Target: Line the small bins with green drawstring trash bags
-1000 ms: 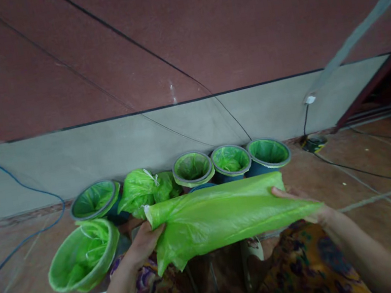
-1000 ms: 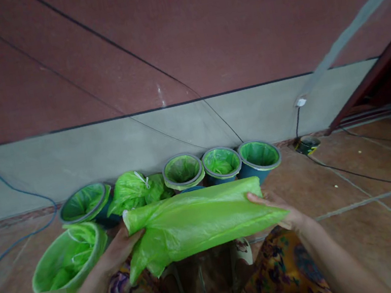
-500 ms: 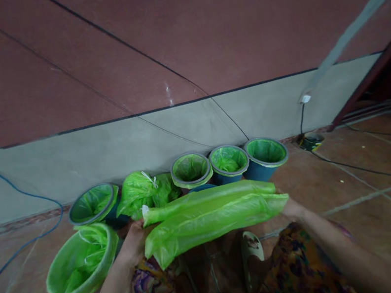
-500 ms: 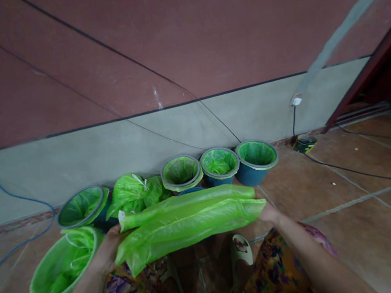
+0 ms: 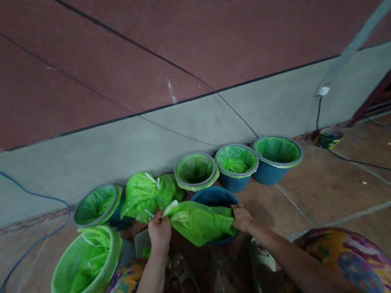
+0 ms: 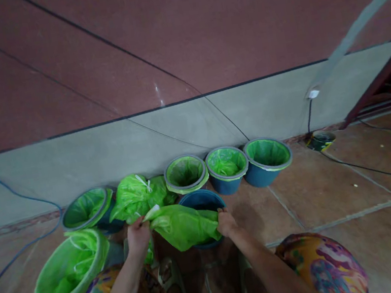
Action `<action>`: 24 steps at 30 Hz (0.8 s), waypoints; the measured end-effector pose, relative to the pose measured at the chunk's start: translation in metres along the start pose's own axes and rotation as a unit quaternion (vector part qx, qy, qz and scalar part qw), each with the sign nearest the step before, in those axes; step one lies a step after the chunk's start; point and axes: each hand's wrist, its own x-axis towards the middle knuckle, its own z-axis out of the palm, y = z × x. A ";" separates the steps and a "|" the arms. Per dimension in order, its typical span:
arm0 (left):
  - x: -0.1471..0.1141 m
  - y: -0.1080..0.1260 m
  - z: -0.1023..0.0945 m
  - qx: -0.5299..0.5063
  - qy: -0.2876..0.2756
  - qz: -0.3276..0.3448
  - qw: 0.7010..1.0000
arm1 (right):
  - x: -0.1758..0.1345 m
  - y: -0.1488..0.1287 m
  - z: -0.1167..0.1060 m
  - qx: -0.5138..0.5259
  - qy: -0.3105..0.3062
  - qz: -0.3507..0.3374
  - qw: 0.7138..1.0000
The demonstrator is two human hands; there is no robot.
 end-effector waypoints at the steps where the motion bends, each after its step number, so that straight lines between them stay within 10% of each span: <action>1: 0.001 -0.006 0.012 0.045 -0.009 0.023 0.999 | 0.004 0.000 -0.006 -0.027 -0.002 0.002 1.000; 5: -0.003 -0.021 0.075 0.034 -0.106 -0.008 0.994 | 0.016 0.003 -0.026 -0.073 -0.001 -0.003 0.997; 12: -0.028 -0.046 0.174 -0.231 -0.345 -0.133 0.900 | 0.007 0.001 0.001 0.278 -0.064 0.111 0.952; 17: -0.022 -0.067 0.183 -0.062 -0.433 -0.090 0.895 | 0.006 0.012 0.019 0.186 -0.055 0.116 0.974; 24: 0.004 -0.065 0.158 0.092 -0.309 -0.081 0.943 | 0.011 0.022 0.009 0.006 -0.068 0.080 0.994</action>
